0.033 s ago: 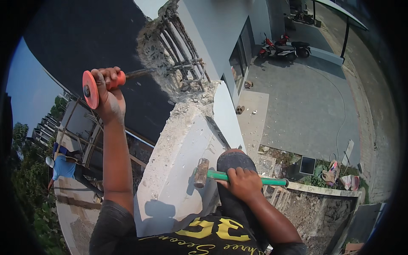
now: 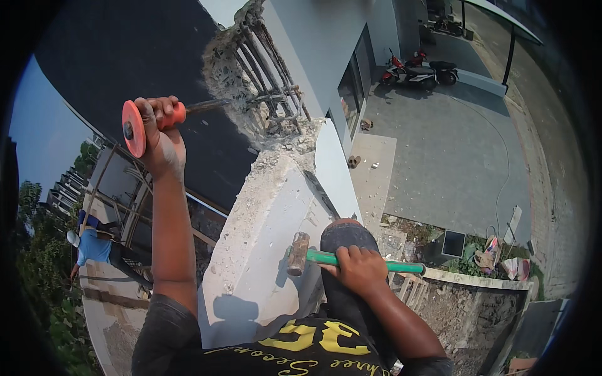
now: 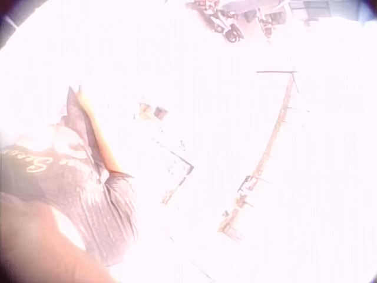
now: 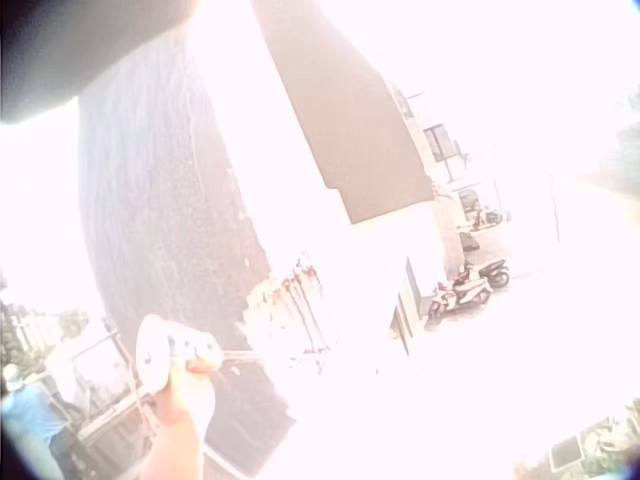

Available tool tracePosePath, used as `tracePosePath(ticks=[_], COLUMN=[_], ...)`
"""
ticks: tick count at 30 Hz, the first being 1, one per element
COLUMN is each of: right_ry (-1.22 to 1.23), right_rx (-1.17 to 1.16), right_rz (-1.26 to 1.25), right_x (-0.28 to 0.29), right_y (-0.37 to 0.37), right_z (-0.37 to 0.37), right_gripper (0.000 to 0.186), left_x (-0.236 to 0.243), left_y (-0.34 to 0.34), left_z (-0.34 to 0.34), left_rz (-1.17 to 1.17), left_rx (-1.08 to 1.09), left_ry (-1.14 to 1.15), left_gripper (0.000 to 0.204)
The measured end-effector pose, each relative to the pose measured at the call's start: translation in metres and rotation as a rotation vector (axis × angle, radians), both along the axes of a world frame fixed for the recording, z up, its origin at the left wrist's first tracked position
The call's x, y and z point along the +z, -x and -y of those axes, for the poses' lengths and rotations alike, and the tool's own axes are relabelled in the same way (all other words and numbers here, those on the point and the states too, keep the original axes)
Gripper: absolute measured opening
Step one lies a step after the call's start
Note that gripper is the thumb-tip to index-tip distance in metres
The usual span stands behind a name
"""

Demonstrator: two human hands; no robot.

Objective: The person chips away concrete from a wall using a hammer and a chisel.

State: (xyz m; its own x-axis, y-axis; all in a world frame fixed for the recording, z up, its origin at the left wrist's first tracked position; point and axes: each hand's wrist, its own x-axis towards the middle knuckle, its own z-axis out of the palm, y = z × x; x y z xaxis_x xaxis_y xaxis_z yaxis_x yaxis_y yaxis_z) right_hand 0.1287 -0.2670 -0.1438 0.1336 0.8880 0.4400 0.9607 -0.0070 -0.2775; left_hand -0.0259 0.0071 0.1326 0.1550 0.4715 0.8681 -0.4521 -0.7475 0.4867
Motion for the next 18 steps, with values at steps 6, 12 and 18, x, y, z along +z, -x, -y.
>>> tracePosePath(ticks=[6,12,18], right_ry=[0.007,0.04,-0.017], right_rx=[0.007,-0.056,-0.042], right_rz=[0.062,0.065,0.058], right_x=[0.007,0.006,0.004], right_y=[-0.006,-0.009,-0.005], right_z=[0.001,0.007,0.014], right_gripper=[0.045,0.043,0.043], left_x=[-0.002,-0.047,-0.09], left_y=[-0.016,-0.023,-0.044], left_z=[-0.006,0.005,0.015], left_rz=[-0.035,-0.533,-0.847], left_rx=[0.001,0.16,0.09], left_ry=[0.019,-0.67,-0.951], left_gripper=[0.012,0.019,0.022])
